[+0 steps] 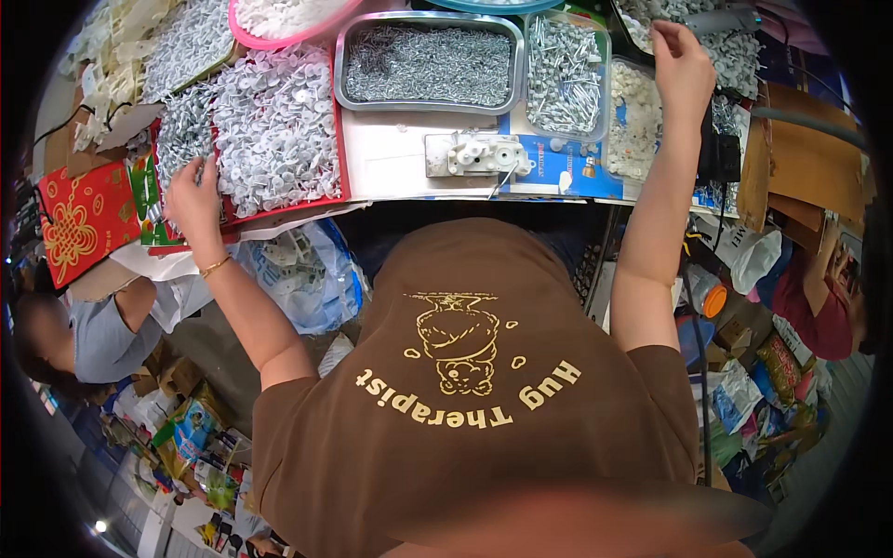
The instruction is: Assemble small white plastic components using a handheld tool at a production workbench.
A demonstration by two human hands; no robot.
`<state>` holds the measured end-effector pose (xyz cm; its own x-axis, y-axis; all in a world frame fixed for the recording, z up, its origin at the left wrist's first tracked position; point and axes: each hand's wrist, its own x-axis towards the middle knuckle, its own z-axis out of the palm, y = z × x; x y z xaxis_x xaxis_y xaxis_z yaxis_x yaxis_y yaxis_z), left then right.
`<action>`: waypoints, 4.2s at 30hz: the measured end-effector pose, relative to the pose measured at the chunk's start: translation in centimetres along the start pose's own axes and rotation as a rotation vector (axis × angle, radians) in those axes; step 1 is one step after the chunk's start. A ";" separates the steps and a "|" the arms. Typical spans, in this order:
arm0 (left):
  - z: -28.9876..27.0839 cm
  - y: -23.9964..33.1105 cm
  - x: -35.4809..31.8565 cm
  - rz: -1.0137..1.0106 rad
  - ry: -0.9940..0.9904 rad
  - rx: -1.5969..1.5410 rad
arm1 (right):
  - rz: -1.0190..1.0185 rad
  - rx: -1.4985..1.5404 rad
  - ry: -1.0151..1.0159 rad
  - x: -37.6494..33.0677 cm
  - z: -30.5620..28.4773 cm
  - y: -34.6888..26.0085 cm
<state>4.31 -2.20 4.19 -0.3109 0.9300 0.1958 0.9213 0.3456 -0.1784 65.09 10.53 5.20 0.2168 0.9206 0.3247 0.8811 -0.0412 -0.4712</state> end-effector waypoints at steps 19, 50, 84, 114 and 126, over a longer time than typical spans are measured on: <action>0.0 -1.0 0.2 -0.215 0.159 -0.671 | 0.054 0.386 -0.219 4.3 1.1 7.2; -0.6 -1.1 0.6 -0.329 -0.214 -1.849 | -0.165 0.572 -0.523 -16.3 -1.6 -11.2; -5.6 22.8 -10.4 0.601 -0.135 -1.363 | -0.367 0.337 -0.546 -14.9 -0.6 -12.1; 0.0 -0.9 2.5 -0.123 0.471 -0.513 | -0.043 0.735 -0.015 15.2 4.3 -8.1; 17.1 -21.2 16.8 -0.567 0.118 -0.715 | 0.189 1.407 -0.421 -3.6 0.2 -12.2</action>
<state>-24.46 8.19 -5.28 -0.7704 0.6127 0.1764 0.5759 0.5498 0.6051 53.52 7.82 9.65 -0.0719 0.9970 0.0291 -0.3212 0.0045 -0.9470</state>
